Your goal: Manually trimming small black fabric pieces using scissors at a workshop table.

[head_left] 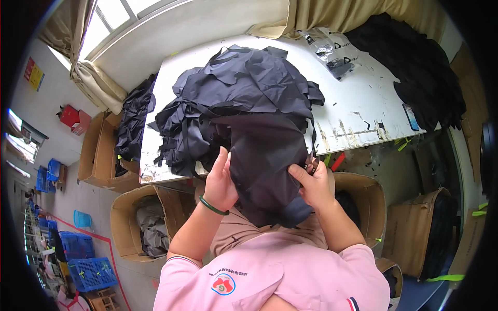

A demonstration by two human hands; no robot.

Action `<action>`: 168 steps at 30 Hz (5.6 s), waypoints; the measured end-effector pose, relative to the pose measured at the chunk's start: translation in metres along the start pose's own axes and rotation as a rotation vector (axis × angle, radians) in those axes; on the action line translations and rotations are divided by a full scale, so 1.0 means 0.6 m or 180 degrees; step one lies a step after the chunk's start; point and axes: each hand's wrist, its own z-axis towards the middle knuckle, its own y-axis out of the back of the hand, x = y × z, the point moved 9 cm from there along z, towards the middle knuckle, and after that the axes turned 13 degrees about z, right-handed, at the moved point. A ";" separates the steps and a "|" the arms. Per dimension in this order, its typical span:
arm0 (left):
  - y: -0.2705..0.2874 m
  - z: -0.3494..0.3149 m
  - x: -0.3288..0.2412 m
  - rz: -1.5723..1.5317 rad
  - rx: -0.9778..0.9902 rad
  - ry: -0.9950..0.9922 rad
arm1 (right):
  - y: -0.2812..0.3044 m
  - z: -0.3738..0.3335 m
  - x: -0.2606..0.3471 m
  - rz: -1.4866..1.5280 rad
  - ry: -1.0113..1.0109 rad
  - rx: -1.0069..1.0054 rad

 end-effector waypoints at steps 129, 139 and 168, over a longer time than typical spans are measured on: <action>0.022 -0.076 0.018 0.3653 -0.0626 -0.2512 | -0.007 -0.063 -0.124 -0.1309 -0.0877 0.0557; 0.028 -0.077 0.026 0.3663 -0.0640 -0.2467 | -0.026 -0.055 -0.070 -0.2693 0.0299 0.0559; 0.035 -0.054 0.038 0.3097 0.0179 -0.1447 | 0.031 -0.060 -0.081 -0.2050 -0.0420 0.0431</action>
